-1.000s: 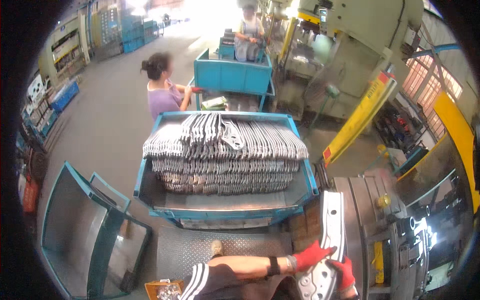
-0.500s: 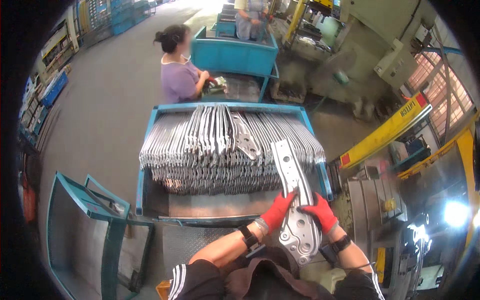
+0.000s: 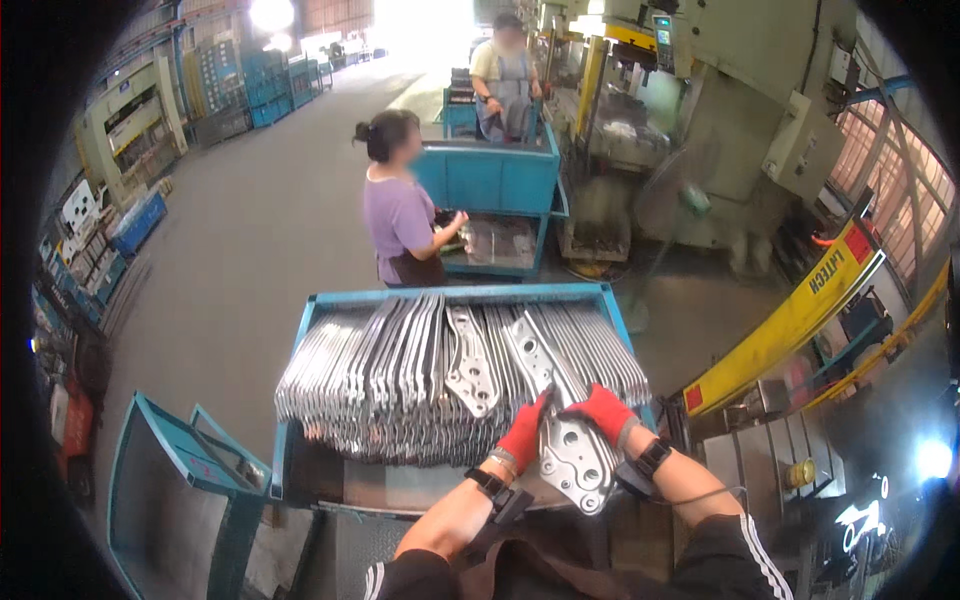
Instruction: Transferring stamped metal parts and waste material into bins and moving a cart on a factory floor.
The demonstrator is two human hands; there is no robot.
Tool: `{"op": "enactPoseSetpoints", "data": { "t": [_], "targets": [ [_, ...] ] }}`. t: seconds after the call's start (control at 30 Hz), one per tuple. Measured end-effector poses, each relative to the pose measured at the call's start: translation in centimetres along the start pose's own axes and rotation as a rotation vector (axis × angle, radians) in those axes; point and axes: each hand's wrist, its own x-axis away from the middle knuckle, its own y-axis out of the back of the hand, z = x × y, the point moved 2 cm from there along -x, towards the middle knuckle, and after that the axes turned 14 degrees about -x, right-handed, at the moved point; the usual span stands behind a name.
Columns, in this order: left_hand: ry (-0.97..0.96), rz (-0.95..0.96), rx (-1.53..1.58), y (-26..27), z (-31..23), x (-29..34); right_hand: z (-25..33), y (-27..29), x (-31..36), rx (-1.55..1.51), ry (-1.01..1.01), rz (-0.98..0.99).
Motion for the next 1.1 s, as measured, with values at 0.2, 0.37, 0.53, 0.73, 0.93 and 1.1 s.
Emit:
{"op": "enactPoseSetpoints", "data": {
  "t": [0.2,0.37,0.53,0.73,0.93,1.1],
  "targets": [
    [0.13,0.341,-0.256,1.4,0.2,-3.5,-3.4,-0.3,-5.0,0.122,-0.005,-0.089],
    [0.617,0.064,-0.55,3.6,-3.3,-6.4,-5.5,-0.1,-7.5,-0.073,0.005,0.014],
    [0.287,0.348,-1.021,5.6,0.3,-5.6,-7.3,-0.8,-8.2,-0.313,-0.119,0.071],
    [0.132,0.472,-1.032,5.2,5.8,-4.4,-6.5,-1.1,-6.0,-0.315,0.078,-0.059],
    [0.171,0.49,-1.201,6.2,4.6,-6.7,-5.6,-0.6,-5.2,-0.136,0.099,-0.087],
    [0.112,0.388,-1.317,9.1,1.2,-9.6,-1.3,-0.4,-5.6,0.12,-0.014,-0.017]
  ]
}}
